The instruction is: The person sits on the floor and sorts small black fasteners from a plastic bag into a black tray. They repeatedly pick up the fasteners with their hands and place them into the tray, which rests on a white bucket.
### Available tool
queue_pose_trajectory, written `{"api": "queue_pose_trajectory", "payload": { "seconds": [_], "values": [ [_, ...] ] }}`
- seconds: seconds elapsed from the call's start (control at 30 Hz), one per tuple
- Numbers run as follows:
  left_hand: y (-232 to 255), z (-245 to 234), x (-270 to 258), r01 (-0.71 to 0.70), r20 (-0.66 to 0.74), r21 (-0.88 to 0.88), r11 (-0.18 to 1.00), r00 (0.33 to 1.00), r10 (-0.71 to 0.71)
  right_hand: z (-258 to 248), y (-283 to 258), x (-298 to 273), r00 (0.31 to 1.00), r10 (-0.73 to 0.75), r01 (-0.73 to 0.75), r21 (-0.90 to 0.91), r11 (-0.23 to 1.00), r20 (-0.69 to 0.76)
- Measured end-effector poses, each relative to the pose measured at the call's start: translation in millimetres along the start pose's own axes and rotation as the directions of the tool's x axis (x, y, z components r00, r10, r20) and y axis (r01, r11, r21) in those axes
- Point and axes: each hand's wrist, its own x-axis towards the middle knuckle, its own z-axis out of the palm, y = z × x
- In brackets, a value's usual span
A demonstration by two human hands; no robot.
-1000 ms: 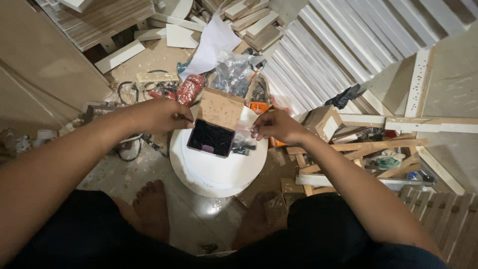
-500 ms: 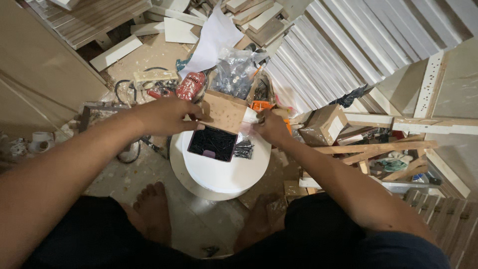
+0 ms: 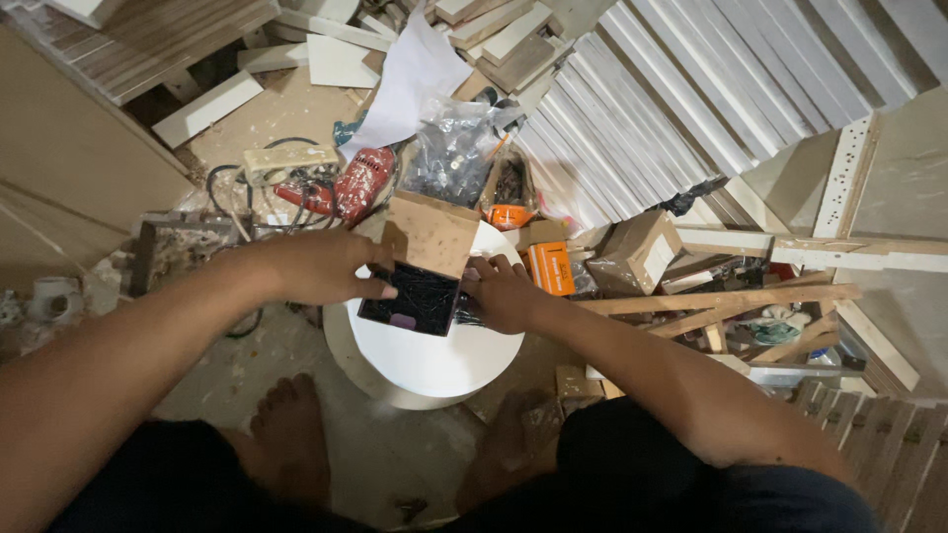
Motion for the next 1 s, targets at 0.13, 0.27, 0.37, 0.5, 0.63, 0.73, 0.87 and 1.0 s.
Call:
{"api": "queue_pose_trajectory", "payload": {
  "seconds": [0.13,0.27,0.37,0.5,0.63,0.73,0.87,1.0],
  "values": [
    [-5,4,10,-0.033,0.031,0.014,0.999,0.999,0.032,-22,41,23,1.000,-0.006,0.003,0.142,0.990,0.015],
    [-3,-1,11,-0.010,0.054,0.018,1.000,0.999,0.009,-7,171,71,0.977,0.186,-0.143,0.333,0.932,-0.101],
    [7,-14,6,0.012,0.043,-0.006,1.000,0.999,-0.012,42,261,103,0.945,0.303,-0.286,0.134,0.949,-0.123],
    [-2,-18,21,0.013,0.033,0.011,1.000,0.999,-0.013,84,296,115,0.911,0.406,-0.393,0.146,0.908,-0.071],
    [4,-24,29,-0.006,0.012,0.016,1.000,1.000,0.006,75,272,115,0.852,0.520,-0.500,0.193,0.845,-0.069],
    [10,-29,33,-0.016,0.011,0.028,0.999,1.000,0.016,60,263,109,0.811,0.579,-0.551,0.218,0.806,-0.090],
    [6,-24,37,-0.061,0.006,0.038,0.997,0.998,0.061,52,249,102,0.766,0.622,-0.607,0.138,0.783,-0.162],
    [0,-21,38,-0.076,-0.032,0.035,0.996,0.997,0.077,35,246,79,0.741,0.632,-0.561,0.308,0.768,-0.225]
  ]
}}
